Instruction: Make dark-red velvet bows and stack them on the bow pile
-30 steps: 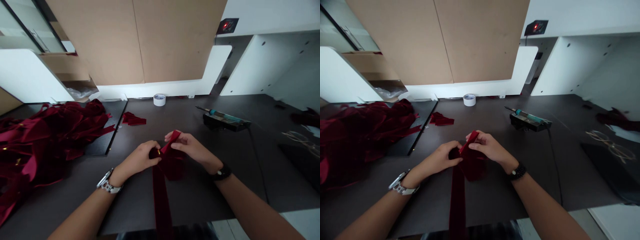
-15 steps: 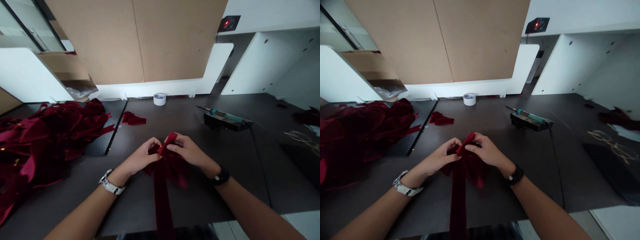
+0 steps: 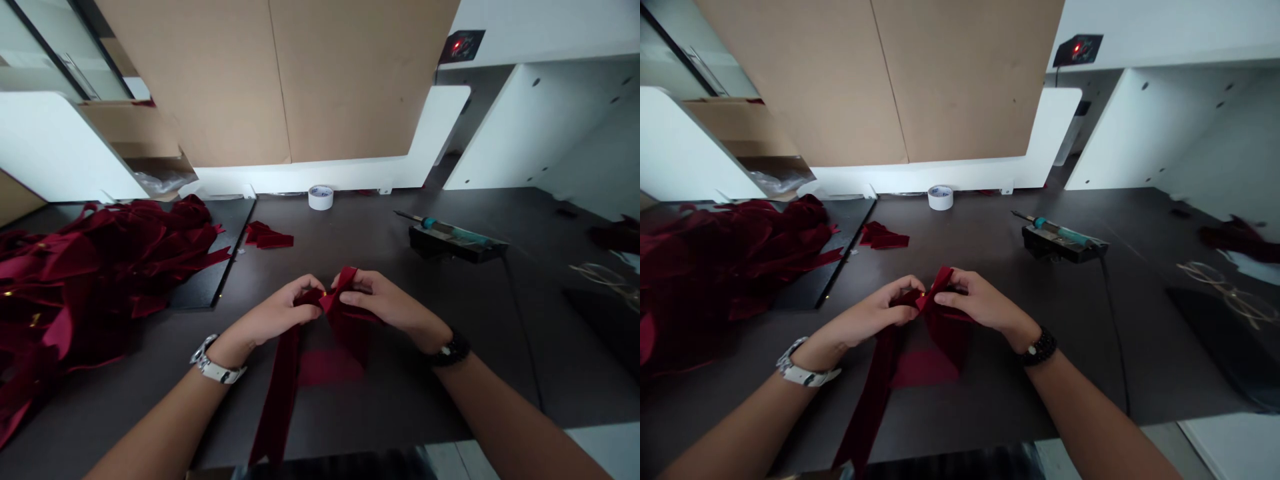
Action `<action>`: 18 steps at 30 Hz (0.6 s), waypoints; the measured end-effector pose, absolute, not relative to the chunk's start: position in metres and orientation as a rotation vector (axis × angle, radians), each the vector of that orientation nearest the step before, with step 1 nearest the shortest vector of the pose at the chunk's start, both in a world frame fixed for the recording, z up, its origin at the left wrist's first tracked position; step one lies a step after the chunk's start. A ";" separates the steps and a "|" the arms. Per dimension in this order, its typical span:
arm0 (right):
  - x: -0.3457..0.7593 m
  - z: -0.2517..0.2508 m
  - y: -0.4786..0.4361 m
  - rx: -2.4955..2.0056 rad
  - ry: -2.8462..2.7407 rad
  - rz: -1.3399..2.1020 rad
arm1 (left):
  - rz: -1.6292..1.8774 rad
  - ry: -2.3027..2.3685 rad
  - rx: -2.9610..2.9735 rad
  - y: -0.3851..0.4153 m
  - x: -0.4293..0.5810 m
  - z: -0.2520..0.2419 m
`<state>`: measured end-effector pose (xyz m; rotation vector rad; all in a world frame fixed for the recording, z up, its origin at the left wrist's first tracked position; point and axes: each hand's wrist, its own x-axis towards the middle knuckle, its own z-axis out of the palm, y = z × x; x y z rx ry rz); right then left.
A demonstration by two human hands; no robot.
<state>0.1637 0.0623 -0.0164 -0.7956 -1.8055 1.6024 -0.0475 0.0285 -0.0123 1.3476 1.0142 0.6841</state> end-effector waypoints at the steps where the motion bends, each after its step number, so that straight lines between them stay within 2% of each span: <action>1: 0.165 -0.014 0.062 -0.779 -1.852 1.560 | 0.681 1.018 1.387 0.029 -0.048 -0.013; 9: 0.169 -0.009 0.061 -0.653 -2.236 1.302 | 0.581 0.902 1.580 0.025 -0.043 -0.018; 18: 0.167 -0.021 0.064 -0.746 -2.273 1.231 | 0.615 0.895 1.521 0.024 -0.042 -0.021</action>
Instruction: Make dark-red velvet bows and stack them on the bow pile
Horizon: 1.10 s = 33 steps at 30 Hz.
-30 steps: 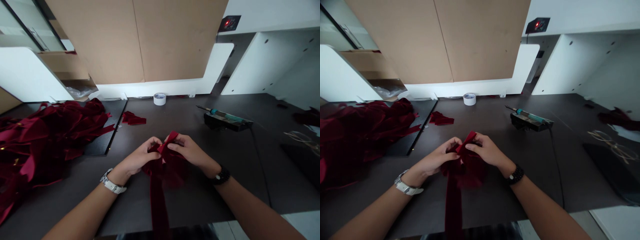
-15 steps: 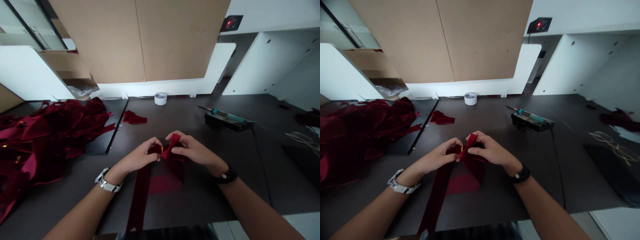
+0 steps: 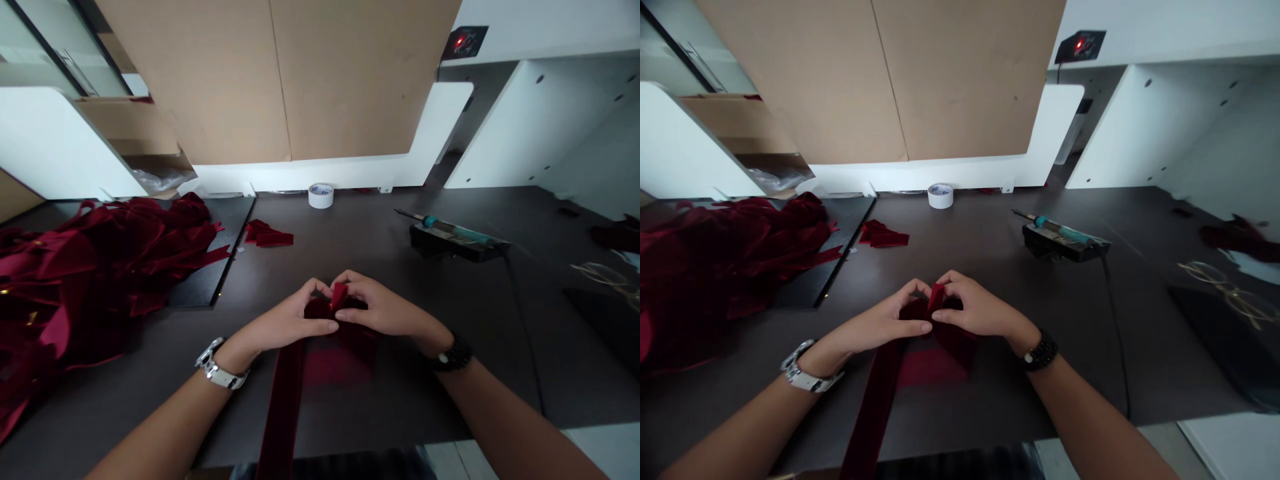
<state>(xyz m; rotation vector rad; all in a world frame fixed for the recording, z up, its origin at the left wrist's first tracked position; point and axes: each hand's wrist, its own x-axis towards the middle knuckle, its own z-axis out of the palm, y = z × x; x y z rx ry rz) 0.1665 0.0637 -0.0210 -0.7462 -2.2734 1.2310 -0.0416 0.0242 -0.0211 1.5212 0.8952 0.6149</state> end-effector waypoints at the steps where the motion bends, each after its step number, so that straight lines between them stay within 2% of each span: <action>1: 0.166 -0.021 0.064 -0.747 -2.272 1.240 | 0.615 0.882 1.538 0.025 -0.042 -0.023; 12: 0.151 -0.031 0.054 -0.736 -2.099 1.311 | 0.731 0.949 1.656 0.030 -0.043 -0.031; 18: 0.147 -0.033 0.049 -0.822 -1.951 1.534 | 0.754 1.016 1.778 0.031 -0.045 -0.034; 33: 0.133 -0.036 0.043 -0.945 -1.702 1.495 | 0.845 1.285 1.805 0.027 -0.036 -0.038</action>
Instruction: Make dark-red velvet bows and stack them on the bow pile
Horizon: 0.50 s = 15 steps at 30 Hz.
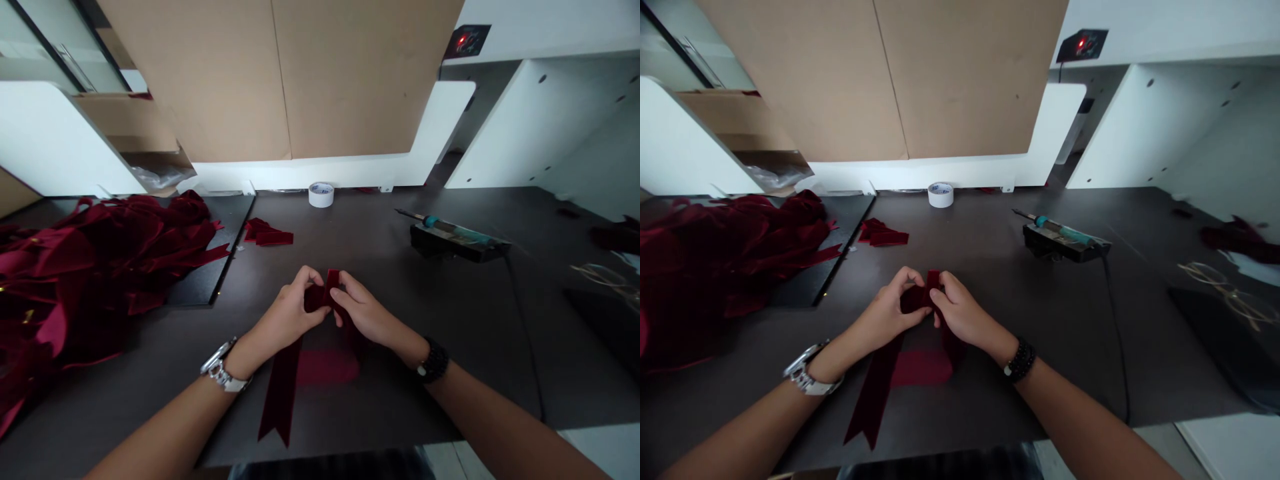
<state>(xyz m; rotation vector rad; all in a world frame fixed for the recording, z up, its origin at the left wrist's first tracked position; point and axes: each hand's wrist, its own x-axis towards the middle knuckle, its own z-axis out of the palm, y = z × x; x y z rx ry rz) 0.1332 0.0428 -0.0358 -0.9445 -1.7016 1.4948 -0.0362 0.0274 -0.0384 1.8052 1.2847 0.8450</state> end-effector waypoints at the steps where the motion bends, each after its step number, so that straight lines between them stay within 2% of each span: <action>1: 0.133 -0.037 0.043 -0.951 -1.687 1.500 | 0.863 1.294 1.796 0.027 -0.035 -0.039; 8: 0.136 -0.043 0.050 -0.965 -1.668 1.569 | 0.962 1.338 1.958 0.024 -0.029 -0.042; 15: 0.139 -0.042 0.051 -0.929 -1.545 1.718 | 1.111 1.247 2.606 0.022 -0.037 -0.037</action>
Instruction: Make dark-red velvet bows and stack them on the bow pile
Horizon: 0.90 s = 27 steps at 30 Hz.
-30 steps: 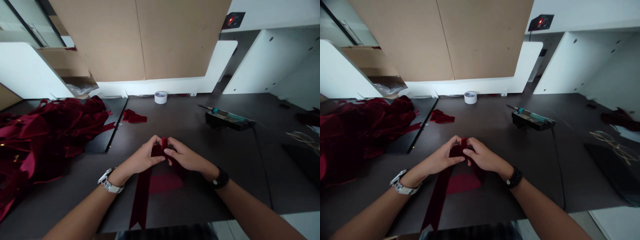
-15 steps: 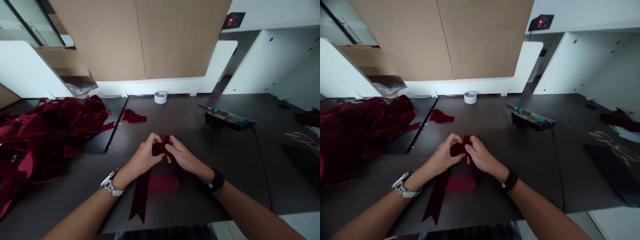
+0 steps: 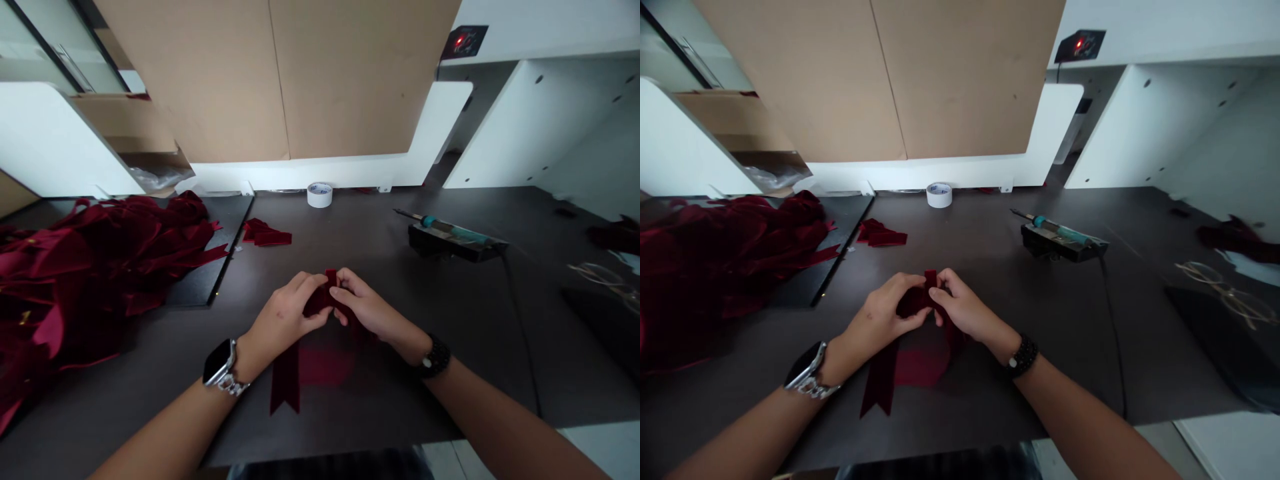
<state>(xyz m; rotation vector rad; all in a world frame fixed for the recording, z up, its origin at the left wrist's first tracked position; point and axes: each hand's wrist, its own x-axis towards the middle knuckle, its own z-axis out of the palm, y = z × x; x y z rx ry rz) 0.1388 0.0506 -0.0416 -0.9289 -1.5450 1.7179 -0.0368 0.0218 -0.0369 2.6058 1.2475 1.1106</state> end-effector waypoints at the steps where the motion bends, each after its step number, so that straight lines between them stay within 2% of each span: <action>1: 0.139 -0.041 0.051 -0.920 -1.511 1.750 | 1.108 1.209 2.700 0.022 -0.038 -0.035; 7: 0.143 -0.032 0.049 -0.854 -1.344 1.955 | 1.031 0.983 3.098 0.022 -0.044 -0.030; 15: 0.146 -0.033 0.049 -0.941 -1.502 1.955 | 0.964 0.865 3.114 0.017 -0.040 -0.023; 17: 0.147 -0.034 0.050 -0.981 -1.700 1.741 | 0.962 0.896 3.043 0.016 -0.038 -0.025; 21: 0.147 -0.028 0.047 -0.855 -1.966 0.659 | 0.944 1.095 2.706 0.019 -0.033 -0.032; 22: 0.147 -0.025 0.045 -0.749 -1.997 0.486 | 0.931 1.161 2.572 0.021 -0.033 -0.033; 24: 0.147 -0.020 0.042 -0.530 -2.118 0.355 | 0.893 1.281 2.294 0.025 -0.034 -0.034; 27: 0.146 -0.019 0.040 -0.417 -2.313 0.357 | 0.830 1.395 1.914 0.033 -0.037 -0.032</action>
